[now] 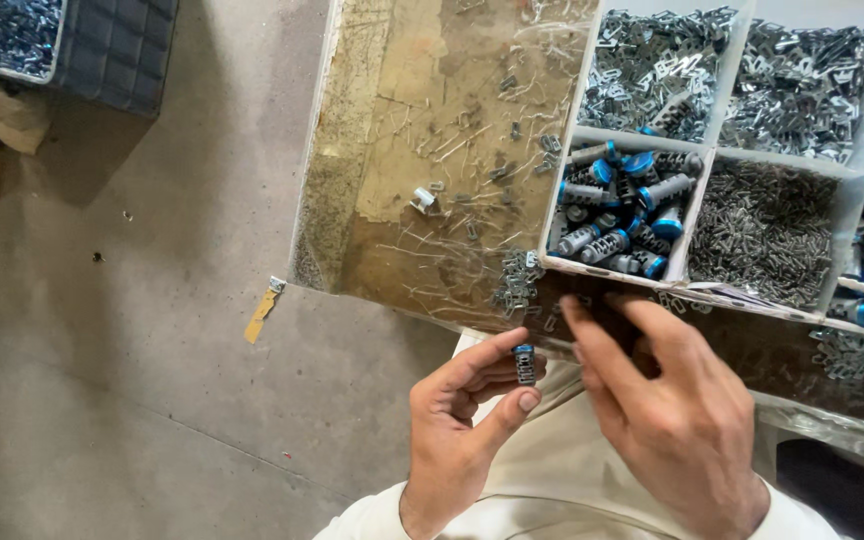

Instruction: The person repeatedly picks small metal clips from a compartmentalized tray and attaches them to cylindrical blue-and-silver components. They handle each unit one at a time, rotate it to align the clip, and press it into place before returning to the tray for the next clip.

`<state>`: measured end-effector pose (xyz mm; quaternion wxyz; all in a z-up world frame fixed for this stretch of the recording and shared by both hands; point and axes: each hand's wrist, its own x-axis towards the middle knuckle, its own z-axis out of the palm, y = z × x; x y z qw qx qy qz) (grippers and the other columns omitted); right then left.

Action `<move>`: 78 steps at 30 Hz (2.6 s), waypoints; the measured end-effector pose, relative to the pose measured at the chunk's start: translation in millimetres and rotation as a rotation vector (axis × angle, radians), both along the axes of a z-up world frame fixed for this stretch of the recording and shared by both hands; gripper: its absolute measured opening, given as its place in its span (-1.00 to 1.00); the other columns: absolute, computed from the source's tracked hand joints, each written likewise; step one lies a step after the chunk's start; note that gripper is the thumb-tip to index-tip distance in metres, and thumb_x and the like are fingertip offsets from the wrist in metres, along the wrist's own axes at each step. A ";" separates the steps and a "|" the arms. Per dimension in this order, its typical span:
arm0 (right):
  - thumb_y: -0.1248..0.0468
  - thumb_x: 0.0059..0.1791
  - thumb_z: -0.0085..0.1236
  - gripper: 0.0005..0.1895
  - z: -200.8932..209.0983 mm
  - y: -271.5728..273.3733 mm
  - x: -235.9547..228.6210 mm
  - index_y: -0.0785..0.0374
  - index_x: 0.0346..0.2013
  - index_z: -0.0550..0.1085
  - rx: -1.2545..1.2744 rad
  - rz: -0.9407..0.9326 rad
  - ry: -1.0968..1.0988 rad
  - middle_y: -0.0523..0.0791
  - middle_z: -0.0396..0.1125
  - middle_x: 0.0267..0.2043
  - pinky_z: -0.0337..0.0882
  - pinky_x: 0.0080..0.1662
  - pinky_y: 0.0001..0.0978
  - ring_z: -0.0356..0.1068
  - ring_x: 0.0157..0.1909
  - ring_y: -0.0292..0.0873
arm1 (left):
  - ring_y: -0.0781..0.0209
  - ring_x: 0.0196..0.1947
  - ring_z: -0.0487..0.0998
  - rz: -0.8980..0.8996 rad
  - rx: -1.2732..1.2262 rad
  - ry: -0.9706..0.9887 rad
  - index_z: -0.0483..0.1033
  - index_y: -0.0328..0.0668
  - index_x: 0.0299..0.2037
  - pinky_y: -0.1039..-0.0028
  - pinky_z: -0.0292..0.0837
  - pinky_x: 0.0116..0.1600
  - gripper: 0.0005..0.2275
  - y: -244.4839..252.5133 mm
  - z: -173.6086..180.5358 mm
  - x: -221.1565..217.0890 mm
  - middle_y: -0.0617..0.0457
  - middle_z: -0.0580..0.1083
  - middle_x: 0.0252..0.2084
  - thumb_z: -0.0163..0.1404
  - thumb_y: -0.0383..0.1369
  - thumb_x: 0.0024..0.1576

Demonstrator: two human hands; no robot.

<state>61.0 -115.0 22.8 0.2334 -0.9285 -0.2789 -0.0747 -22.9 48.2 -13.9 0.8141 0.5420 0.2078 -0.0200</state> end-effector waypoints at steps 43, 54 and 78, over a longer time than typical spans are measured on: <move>0.37 -0.16 0.40 -0.81 -7.9 -34.8 -39.8 0.24 -0.26 0.66 0.374 -0.426 0.439 -0.06 0.53 -0.12 0.34 -0.45 -0.56 0.51 -0.30 -0.28 | 0.21 -0.01 0.65 -0.279 0.199 -0.109 0.54 -0.29 0.23 0.48 0.59 0.12 -0.60 -27.0 21.7 20.3 -0.11 0.62 0.04 0.22 -0.51 0.16; 0.46 -0.12 0.25 -0.65 13.7 -17.6 -18.6 0.23 -0.04 0.58 0.311 -0.138 0.240 0.02 0.45 0.06 0.57 0.00 -0.30 0.54 -0.01 -0.11 | 0.25 0.05 0.61 -0.213 -0.093 -0.035 0.47 -0.39 0.29 0.45 0.55 0.24 -0.56 -25.6 4.7 13.2 -0.08 0.59 0.05 0.19 -0.55 0.17; 0.45 -0.20 0.40 -0.73 -15.6 -56.9 -39.1 0.27 -0.22 0.61 0.510 -0.292 0.306 -0.05 0.53 -0.22 0.54 -0.18 -0.50 0.59 -0.19 -0.25 | 0.22 0.02 0.65 -0.248 0.075 -0.024 0.53 -0.46 0.17 0.45 0.54 0.18 -0.58 -46.8 7.3 16.6 -0.10 0.62 0.03 0.26 -0.55 0.08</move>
